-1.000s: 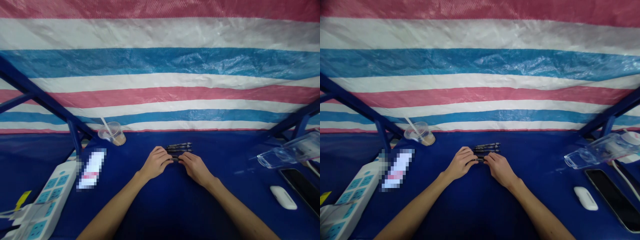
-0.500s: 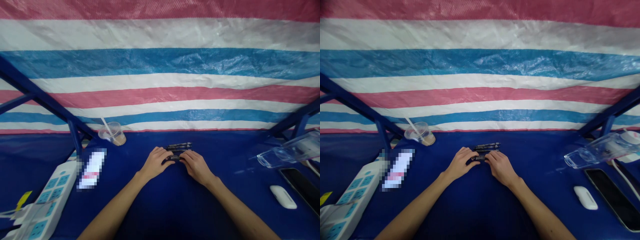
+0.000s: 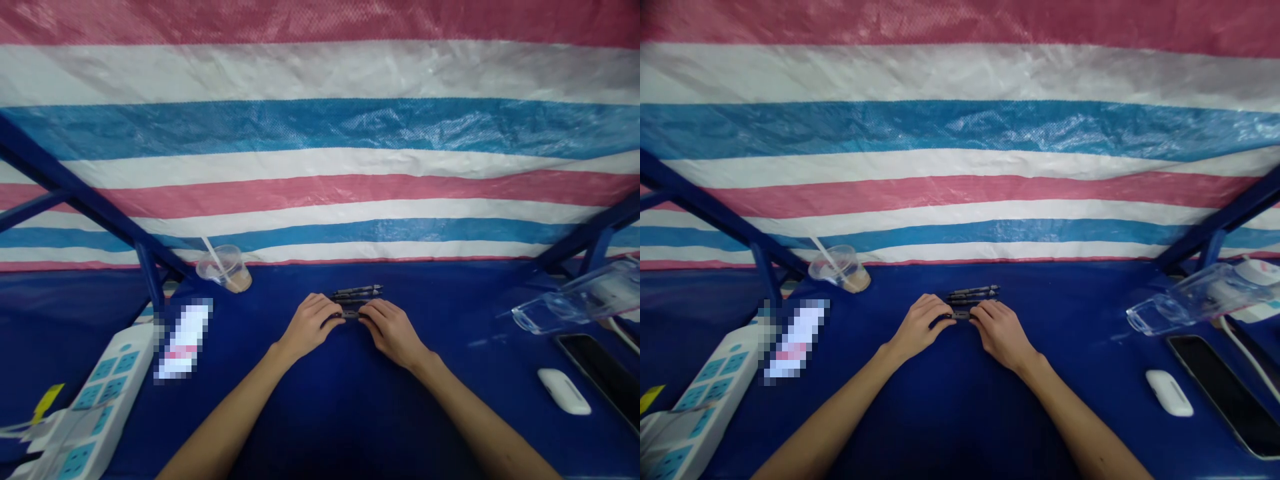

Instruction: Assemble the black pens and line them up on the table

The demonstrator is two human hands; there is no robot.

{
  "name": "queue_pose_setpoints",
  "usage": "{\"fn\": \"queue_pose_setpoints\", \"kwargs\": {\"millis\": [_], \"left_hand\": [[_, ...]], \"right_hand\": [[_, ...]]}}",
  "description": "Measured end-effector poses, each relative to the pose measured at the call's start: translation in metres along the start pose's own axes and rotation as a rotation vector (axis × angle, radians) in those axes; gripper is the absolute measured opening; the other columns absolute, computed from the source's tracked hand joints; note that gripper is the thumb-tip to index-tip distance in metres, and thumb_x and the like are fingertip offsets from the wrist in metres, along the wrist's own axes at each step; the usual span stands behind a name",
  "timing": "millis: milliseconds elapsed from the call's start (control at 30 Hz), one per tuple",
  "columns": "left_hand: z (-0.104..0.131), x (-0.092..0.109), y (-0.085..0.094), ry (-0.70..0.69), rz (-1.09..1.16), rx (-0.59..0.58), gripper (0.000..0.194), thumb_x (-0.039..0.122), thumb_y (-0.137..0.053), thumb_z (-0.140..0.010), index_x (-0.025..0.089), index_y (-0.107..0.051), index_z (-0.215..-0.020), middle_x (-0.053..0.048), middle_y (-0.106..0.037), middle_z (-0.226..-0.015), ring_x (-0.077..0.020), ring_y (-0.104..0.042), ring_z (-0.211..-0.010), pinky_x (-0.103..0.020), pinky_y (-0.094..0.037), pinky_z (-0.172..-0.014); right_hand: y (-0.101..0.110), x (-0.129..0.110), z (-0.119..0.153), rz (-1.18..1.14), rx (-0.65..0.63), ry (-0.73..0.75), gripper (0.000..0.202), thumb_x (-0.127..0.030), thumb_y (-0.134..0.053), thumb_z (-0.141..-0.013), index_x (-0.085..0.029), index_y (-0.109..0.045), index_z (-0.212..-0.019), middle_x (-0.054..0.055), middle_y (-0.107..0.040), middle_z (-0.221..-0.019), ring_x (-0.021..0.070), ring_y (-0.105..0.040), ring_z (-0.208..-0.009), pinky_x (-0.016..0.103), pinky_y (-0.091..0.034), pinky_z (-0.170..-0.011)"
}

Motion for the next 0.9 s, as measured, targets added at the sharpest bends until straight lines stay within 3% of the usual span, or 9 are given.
{"fn": "queue_pose_setpoints", "kwargs": {"millis": [200, 367, 567, 733, 900], "left_hand": [[0.0014, -0.0009, 0.0003, 0.027, 0.006, -0.054, 0.013, 0.029, -0.063, -0.101, 0.019, -0.069, -0.096, -0.004, -0.073, -0.092, -0.0201, -0.063, -0.094, -0.037, -0.048, -0.087], [0.0008, -0.0009, 0.0002, 0.018, 0.008, -0.035, 0.029, 0.036, -0.07, -0.096, 0.021, -0.067, -0.121, -0.007, -0.074, -0.104, -0.0223, -0.064, -0.101, -0.04, -0.051, -0.091], [-0.0002, 0.0002, 0.0015, 0.001, 0.031, -0.054, 0.01, 0.026, -0.063, -0.1, 0.021, -0.072, -0.1, -0.006, -0.074, -0.1, -0.0215, -0.063, -0.103, -0.039, -0.051, -0.093], [0.0002, 0.0009, 0.0027, -0.004, 0.027, -0.04, 0.028, 0.033, -0.069, -0.096, 0.022, -0.068, -0.122, -0.008, -0.073, -0.109, -0.0236, -0.063, -0.108, -0.042, -0.053, -0.096], [-0.0003, 0.0006, 0.0007, 0.003, 0.042, -0.057, 0.011, 0.026, -0.061, -0.101, 0.02, -0.068, -0.107, -0.007, -0.074, -0.103, -0.0223, -0.063, -0.106, -0.04, -0.052, -0.095]], "right_hand": [[-0.001, -0.0003, 0.0001, 0.0, -0.01, 0.014, 0.013, -0.019, -0.052, -0.104, -0.02, -0.064, -0.109, 0.009, -0.07, -0.101, 0.0229, -0.066, -0.09, 0.038, -0.055, -0.081], [-0.0014, -0.0004, 0.0004, 0.001, -0.016, 0.013, 0.014, -0.02, -0.051, -0.105, -0.02, -0.064, -0.11, 0.009, -0.07, -0.102, 0.0229, -0.066, -0.09, 0.039, -0.055, -0.082], [-0.0018, -0.0005, 0.0008, 0.024, -0.017, 0.023, 0.014, -0.02, -0.052, -0.104, -0.02, -0.065, -0.109, 0.009, -0.07, -0.1, 0.0228, -0.066, -0.088, 0.038, -0.054, -0.08], [-0.0018, -0.0001, 0.0007, 0.012, -0.006, 0.023, 0.015, -0.02, -0.052, -0.104, -0.02, -0.065, -0.111, 0.01, -0.071, -0.101, 0.023, -0.067, -0.088, 0.039, -0.055, -0.081], [-0.0006, -0.0017, -0.0002, 0.023, -0.015, 0.028, 0.017, -0.021, -0.049, -0.105, -0.019, -0.065, -0.11, 0.01, -0.071, -0.1, 0.0225, -0.066, -0.087, 0.038, -0.054, -0.08]]}}
Point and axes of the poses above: each hand's wrist, its own z-axis away from the middle knuckle, its own y-axis out of the back of the hand, x = y × z, the point moved 3 cm from there along -z, towards the middle knuckle
